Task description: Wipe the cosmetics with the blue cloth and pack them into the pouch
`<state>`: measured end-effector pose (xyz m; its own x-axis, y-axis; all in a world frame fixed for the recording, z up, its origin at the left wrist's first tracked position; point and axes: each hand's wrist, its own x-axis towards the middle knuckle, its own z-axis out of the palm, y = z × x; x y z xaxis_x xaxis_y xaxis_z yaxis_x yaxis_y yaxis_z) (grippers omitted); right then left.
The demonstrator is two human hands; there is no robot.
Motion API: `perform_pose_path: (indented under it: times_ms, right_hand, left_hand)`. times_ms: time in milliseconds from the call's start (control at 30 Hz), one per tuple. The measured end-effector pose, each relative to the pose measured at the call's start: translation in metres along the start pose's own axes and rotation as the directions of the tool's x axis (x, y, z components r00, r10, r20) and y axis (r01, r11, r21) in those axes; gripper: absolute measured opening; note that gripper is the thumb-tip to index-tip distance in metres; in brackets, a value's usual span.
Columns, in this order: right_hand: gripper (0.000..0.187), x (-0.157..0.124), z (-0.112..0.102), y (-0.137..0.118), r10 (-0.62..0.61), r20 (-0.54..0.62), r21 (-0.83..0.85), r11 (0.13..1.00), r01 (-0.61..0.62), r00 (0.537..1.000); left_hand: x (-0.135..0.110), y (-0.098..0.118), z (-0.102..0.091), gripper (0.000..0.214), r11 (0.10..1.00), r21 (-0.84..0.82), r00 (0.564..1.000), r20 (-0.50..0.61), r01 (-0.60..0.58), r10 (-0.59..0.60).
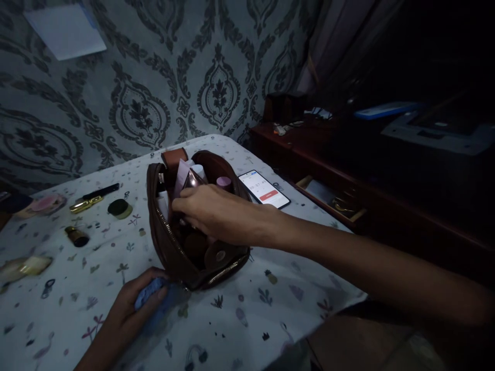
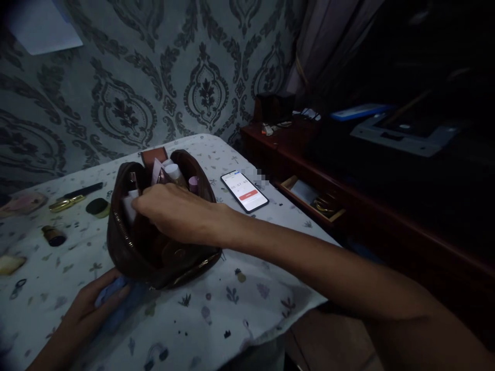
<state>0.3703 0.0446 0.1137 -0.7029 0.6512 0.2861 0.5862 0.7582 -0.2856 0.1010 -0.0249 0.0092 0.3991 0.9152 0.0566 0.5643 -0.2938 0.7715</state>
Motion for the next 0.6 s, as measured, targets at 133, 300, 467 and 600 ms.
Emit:
perform_pose_path:
  times_ms: [133, 300, 467, 600]
  right_hand:
    - [0.017, -0.01, -0.012, -0.007, 0.064, -0.156, 0.066, 0.996, -0.054, 0.986]
    - [0.019, -0.028, -0.019, -0.031, 0.071, -0.423, 0.085, 0.996, -0.038, 0.903]
    - [0.024, -0.039, -0.003, -0.066, -0.199, -0.495, 0.002, 0.973, 0.23, 0.846]
    - [0.021, -0.034, 0.029, -0.089, -0.383, -0.277, -0.08, 0.923, 0.376, 0.881]
  left_hand:
    - [0.001, -0.001, -0.003, 0.033, 0.999, -0.049, 1.0, 0.001, 0.022, -0.022]
    - [0.004, 0.008, -0.009, 0.035, 0.987, -0.111, 0.991, -0.05, 0.12, -0.126]
    - [0.012, 0.012, -0.015, 0.034, 0.972, -0.199, 0.974, -0.162, 0.124, -0.157]
    - [0.017, 0.003, -0.022, 0.034, 0.976, -0.189, 0.951, -0.267, 0.107, -0.156]
